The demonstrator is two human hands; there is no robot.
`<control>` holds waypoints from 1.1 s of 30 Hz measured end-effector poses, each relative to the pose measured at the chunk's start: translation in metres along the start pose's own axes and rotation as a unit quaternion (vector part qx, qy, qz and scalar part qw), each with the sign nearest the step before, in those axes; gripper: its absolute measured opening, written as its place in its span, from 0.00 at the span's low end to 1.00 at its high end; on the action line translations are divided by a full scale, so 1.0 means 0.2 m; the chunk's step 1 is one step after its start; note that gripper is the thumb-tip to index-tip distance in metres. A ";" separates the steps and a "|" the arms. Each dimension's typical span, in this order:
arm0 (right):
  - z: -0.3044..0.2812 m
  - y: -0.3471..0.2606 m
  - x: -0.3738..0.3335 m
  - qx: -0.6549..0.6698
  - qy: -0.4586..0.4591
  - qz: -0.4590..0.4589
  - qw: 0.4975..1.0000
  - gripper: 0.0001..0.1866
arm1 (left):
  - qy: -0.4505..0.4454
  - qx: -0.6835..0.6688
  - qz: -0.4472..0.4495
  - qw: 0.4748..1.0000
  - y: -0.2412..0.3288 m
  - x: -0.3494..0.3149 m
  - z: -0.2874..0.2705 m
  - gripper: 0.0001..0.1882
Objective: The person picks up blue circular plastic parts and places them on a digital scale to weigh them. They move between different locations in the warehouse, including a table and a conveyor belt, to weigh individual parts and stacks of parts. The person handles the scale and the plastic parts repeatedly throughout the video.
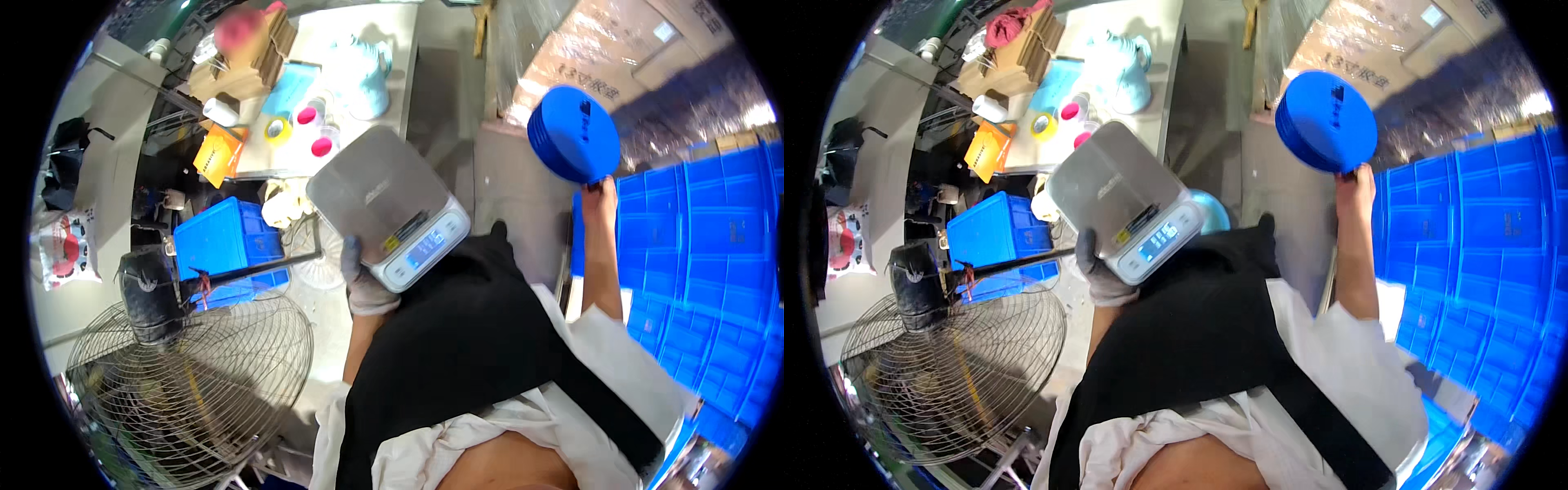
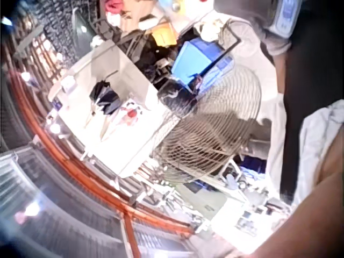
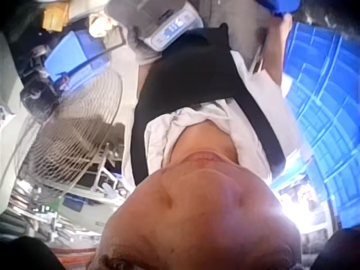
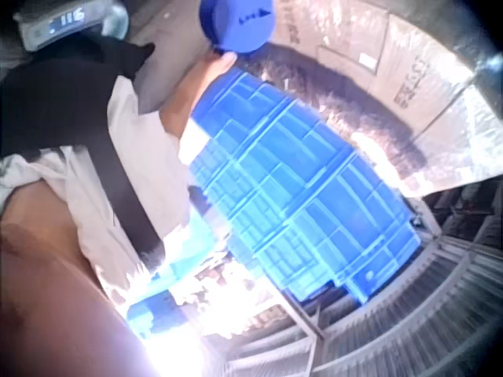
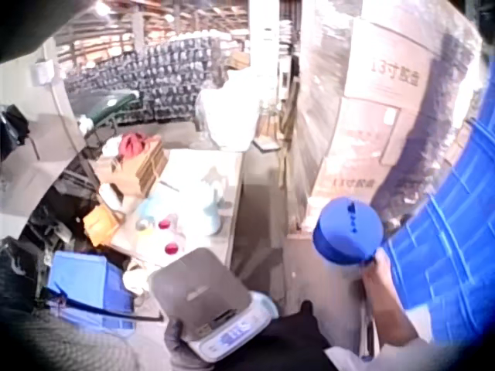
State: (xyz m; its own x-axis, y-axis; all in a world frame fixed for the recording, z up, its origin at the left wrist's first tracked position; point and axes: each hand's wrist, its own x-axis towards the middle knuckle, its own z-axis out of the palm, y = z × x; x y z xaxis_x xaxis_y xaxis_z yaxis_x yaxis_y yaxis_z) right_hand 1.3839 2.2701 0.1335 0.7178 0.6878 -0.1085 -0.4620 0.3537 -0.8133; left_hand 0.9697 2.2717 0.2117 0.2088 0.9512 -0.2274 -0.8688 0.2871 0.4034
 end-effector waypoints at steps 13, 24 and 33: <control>-0.01 -0.26 1.15 -0.093 -0.160 0.145 0.972 0.05 | 0.141 -0.063 0.053 0.987 -0.77 0.78 0.41 0.34; 0.56 0.17 1.78 -0.085 -0.159 0.246 0.952 0.07 | 0.171 -0.081 0.067 0.980 -0.84 1.70 0.36 0.30; 1.35 0.84 2.67 -0.091 -0.245 0.206 0.943 0.15 | 0.033 -0.130 0.005 0.991 -0.53 3.12 0.34 0.38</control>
State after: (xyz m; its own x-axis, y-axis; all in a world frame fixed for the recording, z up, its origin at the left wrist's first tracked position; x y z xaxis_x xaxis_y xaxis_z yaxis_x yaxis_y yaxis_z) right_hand 1.5488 2.8681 0.0942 0.1488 0.9693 -0.1960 -0.5192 -0.0921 -0.8497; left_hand 1.2219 2.8431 0.0866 0.1768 0.9418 -0.2859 -0.9590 0.2301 0.1652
